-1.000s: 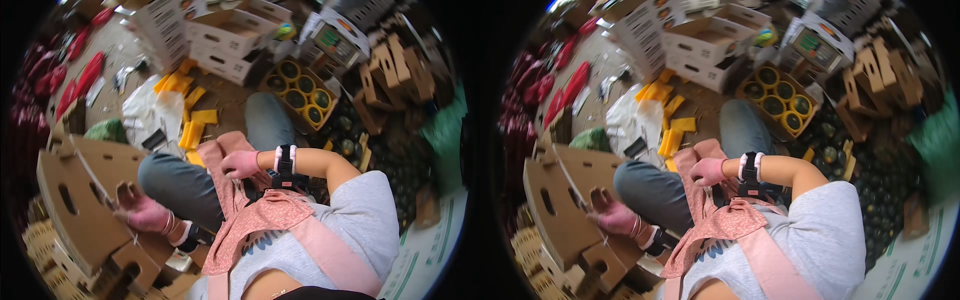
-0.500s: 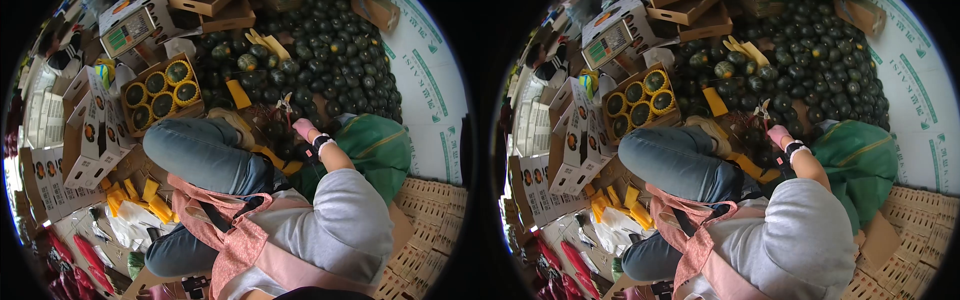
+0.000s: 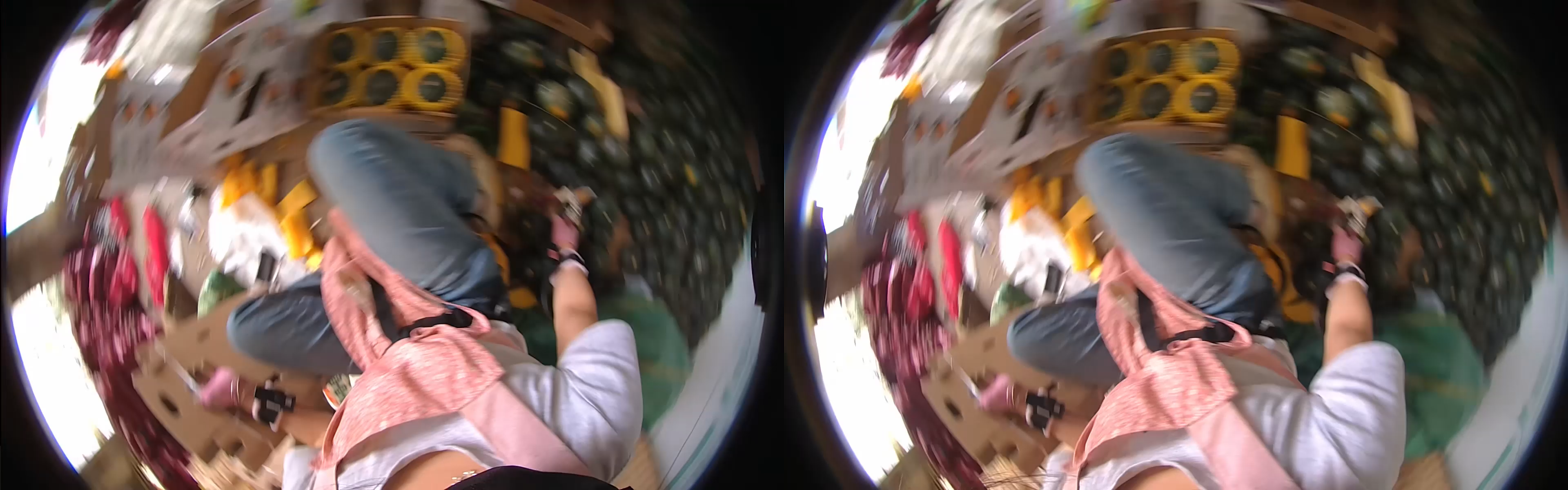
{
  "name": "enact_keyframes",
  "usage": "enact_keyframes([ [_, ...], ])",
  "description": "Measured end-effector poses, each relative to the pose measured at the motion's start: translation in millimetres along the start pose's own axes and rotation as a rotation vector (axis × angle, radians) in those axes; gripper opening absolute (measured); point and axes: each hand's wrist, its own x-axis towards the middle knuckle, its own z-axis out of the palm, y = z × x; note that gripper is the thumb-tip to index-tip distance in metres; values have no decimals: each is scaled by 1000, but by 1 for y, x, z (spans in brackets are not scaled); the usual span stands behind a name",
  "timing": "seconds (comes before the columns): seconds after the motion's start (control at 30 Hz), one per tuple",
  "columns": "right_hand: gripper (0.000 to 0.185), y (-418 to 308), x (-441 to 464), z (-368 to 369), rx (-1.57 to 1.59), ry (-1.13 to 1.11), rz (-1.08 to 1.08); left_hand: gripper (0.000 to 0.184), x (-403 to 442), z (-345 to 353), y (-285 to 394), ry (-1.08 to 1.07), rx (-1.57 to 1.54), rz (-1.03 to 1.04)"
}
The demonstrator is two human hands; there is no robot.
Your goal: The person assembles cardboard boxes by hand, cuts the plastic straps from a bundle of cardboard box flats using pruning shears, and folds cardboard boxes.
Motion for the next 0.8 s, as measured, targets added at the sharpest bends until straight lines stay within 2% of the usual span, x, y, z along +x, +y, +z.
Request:
enact_keyframes([
  [0.03, 49, -1, 18, 7, 93, -87, -15, 41, -7, -13, 7, 43, 5, 18],
  [0.1, 39, 29, 45, 16, 224, -108, -16, 41, -25, -27, 11, 134, -7, 55],
  [0.2, 23, 29, 56, 2, 235, 151, -164, 42, -49, -21, 5, 271, 20, 110],
  [0.23, 25, 22, 48, -5, 107, 183, -286, 49, -51, -12, 5, 337, 137, 112],
  [0.27, 26, -4, 16, -14, -21, 230, -404, 48, -55, -3, 6, 396, 152, 147],
  [0.3, 29, -28, -27, -35, -133, 301, -510, 50, -56, -5, 4, 369, 140, 172],
  [0.37, 30, -81, -87, -46, -100, 147, -950, 52, -59, -2, 2, 393, 119, 201],
  [0.4, 30, -109, -113, -43, -8, -8, -1071, 52, -61, 1, 1, 380, 96, 233],
  [0.43, 31, -124, -112, -43, -104, -180, -1075, 51, -63, 6, 3, 379, 118, 228],
  [0.5, 30, -168, -154, -24, -259, -168, -1171, 51, -69, 13, 7, 388, 146, 231],
  [0.57, 31, -186, -167, 1, -450, -79, -1408, 51, -71, 11, 6, 373, 181, 244],
  [0.6, 34, -172, -149, 22, -244, -26, -1492, 51, -73, 9, 5, 371, 200, 253],
  [0.63, 41, -185, -173, 19, -171, -370, -1189, 51, -74, 8, 4, 366, 200, 242],
  [0.77, 73, -190, -173, 46, 75, -989, -1107, 52, -78, 0, -5, 393, 292, 261],
  [0.8, 90, -196, -173, 52, -102, -965, -1156, 51, -78, -1, -5, 384, 342, 271],
])
